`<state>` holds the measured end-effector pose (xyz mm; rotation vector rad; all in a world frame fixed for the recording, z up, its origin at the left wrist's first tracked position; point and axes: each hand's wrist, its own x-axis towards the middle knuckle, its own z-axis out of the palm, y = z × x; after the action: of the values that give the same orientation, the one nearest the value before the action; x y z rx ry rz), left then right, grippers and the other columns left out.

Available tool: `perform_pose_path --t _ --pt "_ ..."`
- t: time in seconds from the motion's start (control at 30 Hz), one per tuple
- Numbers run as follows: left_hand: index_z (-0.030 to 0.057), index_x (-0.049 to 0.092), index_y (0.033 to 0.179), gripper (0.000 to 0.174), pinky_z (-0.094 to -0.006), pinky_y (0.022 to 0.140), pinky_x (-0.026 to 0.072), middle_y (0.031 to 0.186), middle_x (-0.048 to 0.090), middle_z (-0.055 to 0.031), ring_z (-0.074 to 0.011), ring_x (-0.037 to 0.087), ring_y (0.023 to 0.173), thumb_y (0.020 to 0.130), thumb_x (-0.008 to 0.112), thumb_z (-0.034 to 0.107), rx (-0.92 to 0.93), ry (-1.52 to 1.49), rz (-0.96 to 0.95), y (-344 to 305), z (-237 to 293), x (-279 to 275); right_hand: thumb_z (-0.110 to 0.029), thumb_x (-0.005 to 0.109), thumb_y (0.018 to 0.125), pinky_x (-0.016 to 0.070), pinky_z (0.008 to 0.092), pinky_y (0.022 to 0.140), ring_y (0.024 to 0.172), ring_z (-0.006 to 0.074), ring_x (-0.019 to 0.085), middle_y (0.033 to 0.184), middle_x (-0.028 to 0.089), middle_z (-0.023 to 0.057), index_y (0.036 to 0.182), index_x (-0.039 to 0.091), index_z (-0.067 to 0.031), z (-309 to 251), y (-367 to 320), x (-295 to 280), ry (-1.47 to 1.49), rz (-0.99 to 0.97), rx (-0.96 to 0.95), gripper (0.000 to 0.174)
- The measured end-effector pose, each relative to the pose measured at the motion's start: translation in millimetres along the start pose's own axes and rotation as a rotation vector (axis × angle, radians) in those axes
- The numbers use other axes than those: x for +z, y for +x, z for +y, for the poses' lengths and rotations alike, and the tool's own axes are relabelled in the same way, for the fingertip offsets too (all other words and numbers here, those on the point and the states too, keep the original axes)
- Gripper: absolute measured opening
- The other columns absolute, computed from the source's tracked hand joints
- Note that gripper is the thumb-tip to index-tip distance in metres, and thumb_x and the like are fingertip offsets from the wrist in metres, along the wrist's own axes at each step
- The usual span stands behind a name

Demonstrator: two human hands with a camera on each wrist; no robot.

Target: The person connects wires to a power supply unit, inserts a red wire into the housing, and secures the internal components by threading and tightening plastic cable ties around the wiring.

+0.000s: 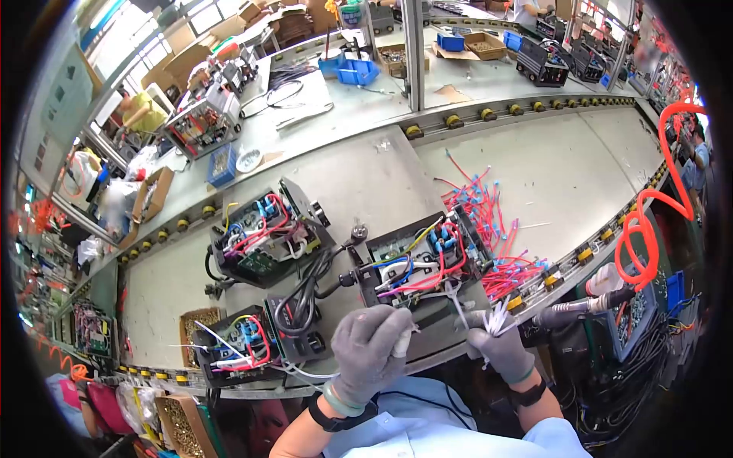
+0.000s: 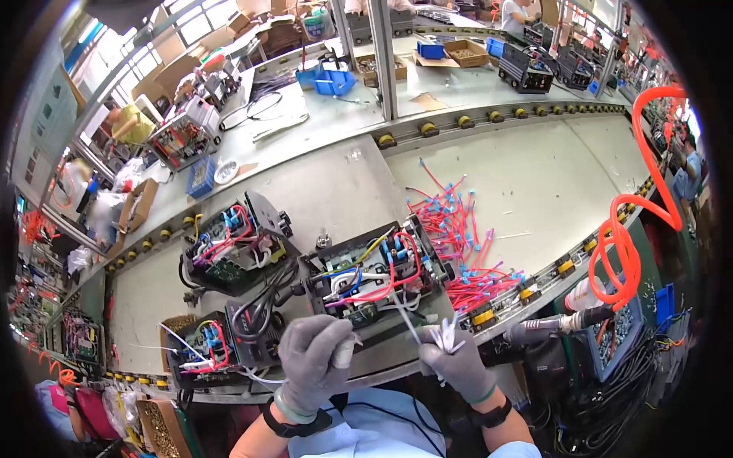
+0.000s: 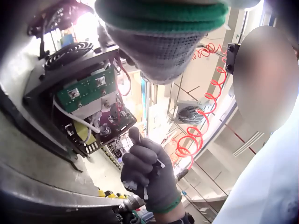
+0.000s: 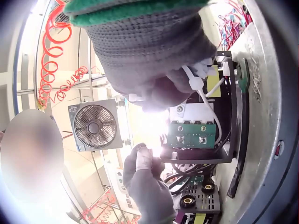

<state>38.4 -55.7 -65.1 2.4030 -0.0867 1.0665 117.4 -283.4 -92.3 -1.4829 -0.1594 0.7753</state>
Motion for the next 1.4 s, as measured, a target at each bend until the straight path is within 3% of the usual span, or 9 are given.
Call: perform_pose_path --t 0.27,0.43,0.6,0.73,0.9,1.0,1.13,1.2,1.4 --pt "0.0100 0.067 0.101 0.029 -0.0465 0.098 0.0382 0.116 0.056 -0.0085 -0.0307 0.052 0.113 0.074 0.073 0.018 0.118 0.354 -0.282 46 2 29 -0.006 0.060 0.086 0.0470 0.0249 0.052 0.056 0.0079 0.058 0.068 0.060 0.0010 0.107 0.067 0.0015 21 6 1 0.033 0.068 -0.022 0.024" --pt "0.0078 0.065 0.092 0.021 -0.0470 0.098 0.0389 0.114 0.056 -0.0101 -0.0331 0.052 0.114 0.073 0.072 0.015 0.133 0.424 -0.353 55 2 46 -0.010 0.059 0.089 0.0449 0.0250 0.055 0.060 0.0077 0.057 0.069 0.061 0.0008 0.099 0.067 -0.0006 32 -1 -11 0.004 0.033 -0.026 0.016" --pt "0.0077 0.064 0.086 0.016 -0.0443 0.090 0.0453 0.103 0.063 -0.0105 -0.0330 0.058 0.105 0.077 0.075 0.015 -0.171 0.026 -0.367 63 0 45 -0.018 0.062 0.090 0.0450 0.0262 0.054 0.061 0.0084 0.058 0.069 0.062 0.0014 0.096 0.068 -0.0025 46 28 2 -0.052 0.112 -0.128 0.017" --pt "0.0065 0.063 0.088 0.015 -0.0438 0.092 0.0459 0.102 0.065 -0.0105 -0.0330 0.061 0.103 0.079 0.074 0.012 -0.047 0.091 -0.298 57 0 47 -0.016 0.061 0.092 0.0438 0.0249 0.054 0.060 0.0058 0.055 0.068 0.059 -0.0010 0.104 0.068 -0.0031 -7 49 31 0.124 0.040 -0.150 0.020" --pt "0.0044 0.061 0.112 0.034 -0.0427 0.086 0.0508 0.101 0.068 -0.0115 -0.0311 0.065 0.099 0.080 0.073 0.003 -0.120 -0.021 -0.195 51 5 48 -0.017 0.061 0.095 0.0433 0.0227 0.056 0.063 0.0039 0.053 0.075 0.060 -0.0031 0.114 0.067 -0.0039 -4 58 36 0.136 0.038 -0.223 0.024" --pt "0.0000 0.054 0.132 0.055 -0.0389 0.091 0.0506 0.095 0.072 -0.0111 -0.0253 0.069 0.092 0.081 0.073 0.002 -0.390 -0.328 -0.150 46 -4 60 -0.017 0.062 0.097 0.0432 0.0208 0.057 0.066 0.0021 0.053 0.080 0.060 -0.0058 0.123 0.065 -0.0042 1 53 31 0.127 0.053 -0.220 0.028" --pt "0.0050 0.067 0.114 0.033 -0.0417 0.106 0.0394 0.086 0.073 -0.0069 -0.0205 0.070 0.091 0.082 0.071 0.008 -0.358 -0.104 -0.322 58 3 47 -0.015 0.060 0.098 0.0477 0.0208 0.062 0.071 0.0048 0.059 0.083 0.065 -0.0012 0.118 0.067 -0.0030 -9 41 19 0.061 0.083 -0.312 0.025" --pt "0.0105 0.074 0.094 0.016 -0.0413 0.106 0.0392 0.083 0.073 -0.0045 -0.0207 0.070 0.089 0.078 0.075 0.012 -0.185 -0.079 -0.129 52 2 55 -0.007 0.058 0.094 0.0502 0.0238 0.061 0.070 0.0094 0.063 0.087 0.070 0.0066 0.111 0.068 -0.0004 -23 34 12 0.158 -0.052 -0.287 0.021" --pt "0.0141 0.076 0.089 0.012 -0.0470 0.113 0.0293 0.080 0.073 -0.0033 -0.0182 0.069 0.089 0.078 0.076 0.019 -0.197 -0.083 -0.124 51 10 53 -0.013 0.064 0.094 0.0468 0.0211 0.063 0.070 0.0045 0.057 0.078 0.063 -0.0016 0.106 0.069 -0.0013 -53 37 16 0.144 -0.084 -0.237 0.018"
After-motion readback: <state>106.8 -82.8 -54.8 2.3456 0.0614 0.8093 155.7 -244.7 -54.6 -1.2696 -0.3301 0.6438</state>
